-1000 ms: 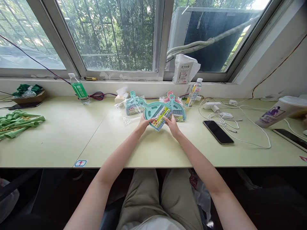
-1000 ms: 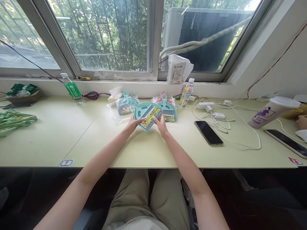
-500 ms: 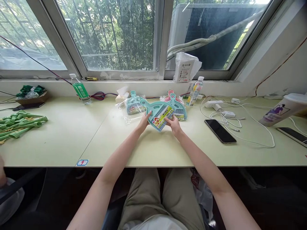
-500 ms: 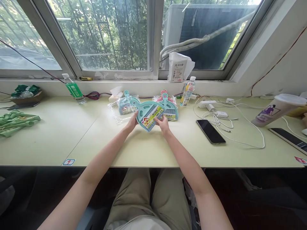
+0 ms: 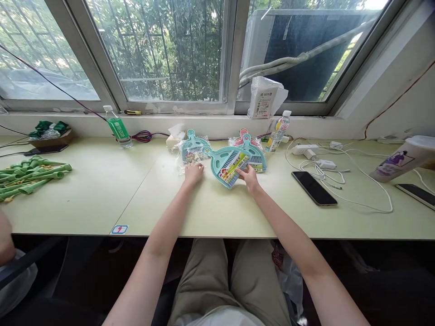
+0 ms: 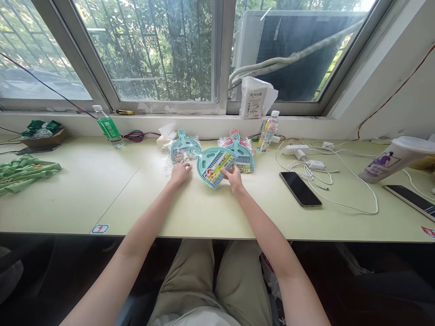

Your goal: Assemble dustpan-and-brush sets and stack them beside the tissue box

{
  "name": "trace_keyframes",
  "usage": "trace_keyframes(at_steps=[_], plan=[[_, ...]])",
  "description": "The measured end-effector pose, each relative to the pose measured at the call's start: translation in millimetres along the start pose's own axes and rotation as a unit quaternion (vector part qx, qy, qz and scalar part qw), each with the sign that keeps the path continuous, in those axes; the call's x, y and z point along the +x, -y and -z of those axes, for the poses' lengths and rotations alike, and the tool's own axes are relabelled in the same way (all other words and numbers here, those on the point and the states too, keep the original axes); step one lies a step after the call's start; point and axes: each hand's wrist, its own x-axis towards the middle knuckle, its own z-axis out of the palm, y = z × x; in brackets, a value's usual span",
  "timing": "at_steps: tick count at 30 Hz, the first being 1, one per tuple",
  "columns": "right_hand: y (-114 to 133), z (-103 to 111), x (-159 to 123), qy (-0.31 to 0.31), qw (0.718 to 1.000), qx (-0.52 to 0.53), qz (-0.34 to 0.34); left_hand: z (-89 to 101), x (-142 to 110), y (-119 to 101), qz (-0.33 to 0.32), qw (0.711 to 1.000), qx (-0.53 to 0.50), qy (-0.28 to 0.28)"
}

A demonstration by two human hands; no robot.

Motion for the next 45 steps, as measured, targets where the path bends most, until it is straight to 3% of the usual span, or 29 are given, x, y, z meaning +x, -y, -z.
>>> trace_keyframes(at_steps=[6, 9, 16, 22, 27, 34, 40, 45], plan=[[1, -2, -2, 0.003, 1.0, -0.016, -0.004, 3.7, -6, -12, -0.053, 0.989, 0.14, -0.016], [0, -1, -2, 0.003, 1.0, -0.02, -0.013, 4.3, -8, -13, -0.054, 0.987, 0.151, -0.033], [-3, -2, -1, 0.007, 0.999, -0.019, -0.043, 5.1, -9, -13, -0.04, 0.984, 0.174, 0.006], [-2, -2, -1, -0.009, 0.998, -0.026, -0.063, 8.5, -9, -14, -0.016, 0.98, 0.192, -0.037], [0, -2, -2, -0.024, 0.997, -0.016, -0.07, 14.2, -7, -10, 0.001, 0.984, 0.139, -0.109], [0, 0, -1, -0.048, 0.997, -0.007, -0.057, 19.9, -3, -2, 0.016, 0.98, -0.023, -0.195], [1, 0, -1, -0.026, 0.998, -0.011, -0.055, 20.3, -5, -4, -0.008, 0.973, -0.106, -0.205], [0, -8, -5, 0.033, 0.999, -0.013, -0.042, 17.0, -15, -19, -0.085, 0.978, -0.106, -0.157]])
